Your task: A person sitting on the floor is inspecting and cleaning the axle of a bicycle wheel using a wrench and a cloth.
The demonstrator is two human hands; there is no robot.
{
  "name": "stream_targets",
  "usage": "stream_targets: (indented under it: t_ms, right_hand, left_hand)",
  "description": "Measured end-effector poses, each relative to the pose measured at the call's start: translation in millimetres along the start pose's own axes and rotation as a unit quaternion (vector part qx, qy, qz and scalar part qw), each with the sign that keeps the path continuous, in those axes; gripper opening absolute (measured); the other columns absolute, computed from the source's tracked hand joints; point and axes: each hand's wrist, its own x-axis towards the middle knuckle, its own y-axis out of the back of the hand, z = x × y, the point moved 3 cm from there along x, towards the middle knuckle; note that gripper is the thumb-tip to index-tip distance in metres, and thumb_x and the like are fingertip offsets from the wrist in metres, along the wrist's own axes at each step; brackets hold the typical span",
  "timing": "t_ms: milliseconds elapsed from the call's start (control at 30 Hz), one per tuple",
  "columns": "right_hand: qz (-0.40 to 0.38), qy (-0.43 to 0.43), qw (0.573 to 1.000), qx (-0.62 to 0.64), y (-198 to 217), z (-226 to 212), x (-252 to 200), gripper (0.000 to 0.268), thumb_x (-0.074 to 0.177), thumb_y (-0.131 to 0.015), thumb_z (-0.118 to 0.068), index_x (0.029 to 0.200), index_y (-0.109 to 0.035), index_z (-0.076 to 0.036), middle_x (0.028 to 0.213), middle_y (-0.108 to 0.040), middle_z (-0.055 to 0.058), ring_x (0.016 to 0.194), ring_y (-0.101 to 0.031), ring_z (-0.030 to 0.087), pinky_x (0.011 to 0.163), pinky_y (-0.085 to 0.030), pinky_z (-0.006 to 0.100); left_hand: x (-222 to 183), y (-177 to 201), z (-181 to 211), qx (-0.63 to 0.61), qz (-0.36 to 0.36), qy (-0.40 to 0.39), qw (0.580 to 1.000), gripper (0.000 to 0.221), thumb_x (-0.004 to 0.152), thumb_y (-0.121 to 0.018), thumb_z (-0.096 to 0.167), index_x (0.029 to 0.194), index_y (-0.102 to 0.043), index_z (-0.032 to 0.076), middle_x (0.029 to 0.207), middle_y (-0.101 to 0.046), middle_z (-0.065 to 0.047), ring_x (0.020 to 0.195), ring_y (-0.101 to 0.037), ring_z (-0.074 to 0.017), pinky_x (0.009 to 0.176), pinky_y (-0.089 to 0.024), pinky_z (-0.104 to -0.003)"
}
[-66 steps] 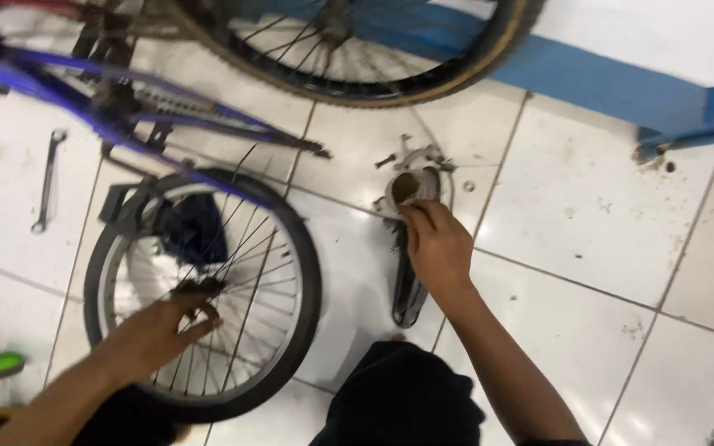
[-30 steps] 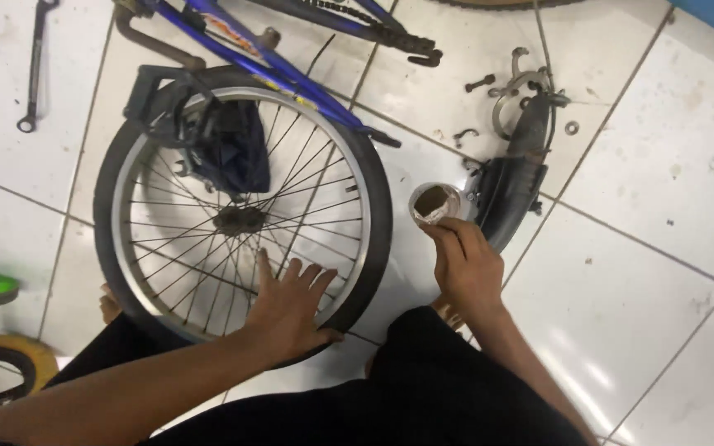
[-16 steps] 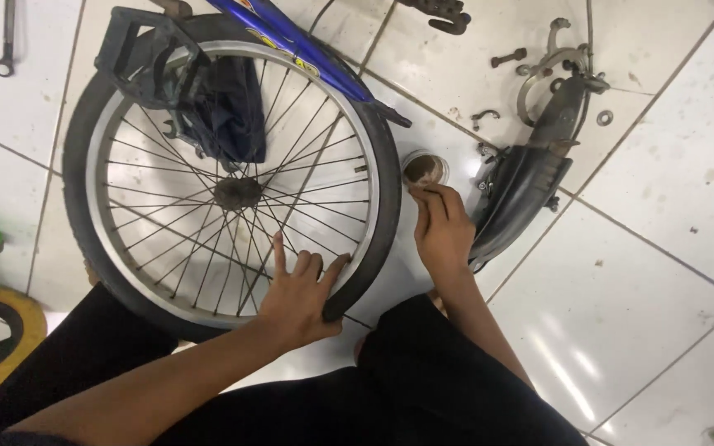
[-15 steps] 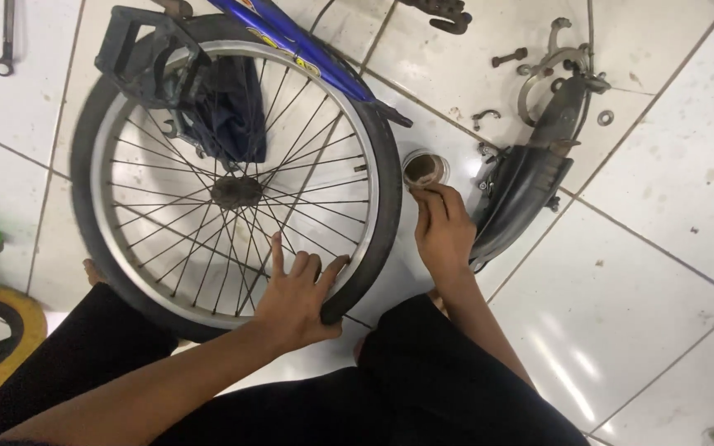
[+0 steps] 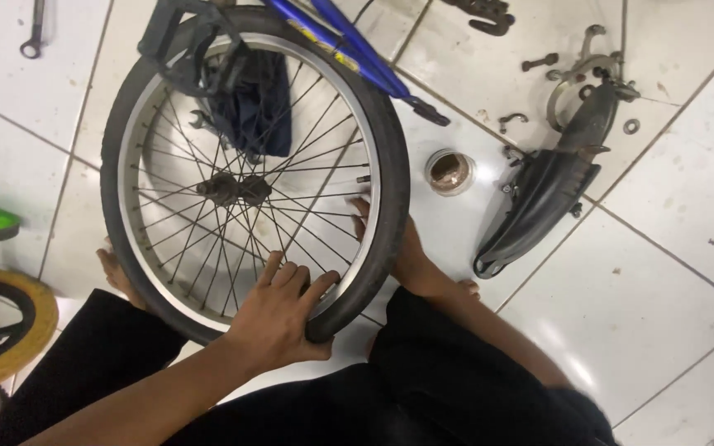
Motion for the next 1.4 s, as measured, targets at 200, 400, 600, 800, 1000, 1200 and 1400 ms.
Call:
stream_targets:
  t_ms: [200,400,600,800,1000,1200,1400]
  right_hand:
    - [-0.081,0.080,0.993,0.032,-69.6,-2.3,74.9,0.061,0.093,-0.071,-0.013,0.152,-0.055,-0.012,0.164,-0.029,0.018,0.155,-0.026,0.032,0.122,-0.031,0.048]
    - [-0.188,0.138,0.971,-0.041,-81.1,-5.6,129.0,0.060,0.097,-0.053,-0.016,0.156,-0.039,-0.010,0.165,-0.029,0.019,0.154,-0.027,0.033,0.120,-0.029,0.059]
    - [-0.098,0.176,0.960,-0.194,-55.0,-16.0,141.3,0.061,0.097,-0.056,-0.011,0.155,-0.038,-0.003,0.117,-0.054,0.007,0.098,-0.054,0.021,0.088,-0.049,0.034]
    - [-0.099,0.059,0.984,-0.139,-65.5,21.0,62.8,0.056,0.085,-0.077,-0.026,0.134,-0.059,-0.005,0.126,-0.057,0.018,0.110,-0.054,0.033,0.101,-0.044,0.042]
    - [-0.112,-0.132,0.985,-0.024,-8.2,7.5,11.9,0.052,0.085,-0.066,-0.014,0.134,-0.053,-0.003,0.123,-0.056,0.023,0.101,-0.058,0.040,0.089,-0.049,0.048]
    - [-0.076,-0.427,0.886,0.166,20.9,20.5,-42.0,0.036,0.103,-0.052,-0.017,0.130,-0.061,0.006,0.120,-0.067,0.027,0.117,-0.065,0.042,0.097,-0.052,0.049]
    - [0.089,-0.414,0.901,0.095,74.3,0.3,-51.0,0.020,0.100,-0.058,-0.031,0.088,-0.058,-0.015,0.061,-0.053,0.008,0.053,-0.057,0.025,0.044,-0.044,0.033]
  left_hand:
    - [-19.8,0.8,-7.0,0.022,-0.014,0.004,1.000,0.096,0.056,-0.086,0.062,0.134,-0.052,0.014,0.095,-0.064,-0.014,0.097,-0.059,-0.0359,0.112,-0.033,-0.063]
    - [-32.0,-8.9,-13.4,0.077,-0.064,-0.003,0.995,0.110,0.059,-0.086,0.081,0.138,-0.049,0.014,0.100,-0.065,-0.017,0.100,-0.060,-0.0382,0.111,-0.029,-0.061]
    - [-27.0,-1.9,-11.7,0.042,-0.030,-0.010,0.999,0.108,0.055,-0.089,0.075,0.136,-0.052,0.013,0.101,-0.063,-0.019,0.102,-0.060,-0.0390,0.113,-0.030,-0.066]
    - [-22.9,1.5,-10.8,0.027,-0.015,-0.015,0.999,0.094,0.061,-0.084,0.066,0.131,-0.054,0.010,0.100,-0.063,-0.018,0.101,-0.058,-0.0383,0.111,-0.029,-0.062]
    - [-5.1,-25.8,-19.2,0.048,-0.061,-0.008,0.997,0.097,0.064,-0.085,0.067,0.132,-0.052,0.007,0.098,-0.064,-0.018,0.093,-0.061,-0.0352,0.104,-0.032,-0.052]
    - [24.9,-28.1,-19.3,0.150,-0.171,0.023,0.974,0.098,0.080,-0.048,0.090,0.141,-0.039,0.014,0.098,-0.065,-0.017,0.098,-0.066,-0.0326,0.101,-0.034,-0.052]
    - [58.9,-4.5,-25.3,0.165,-0.174,0.059,0.969,0.105,0.077,-0.043,0.096,0.141,-0.036,0.013,0.111,-0.067,-0.021,0.110,-0.065,-0.0367,0.105,-0.033,-0.055]
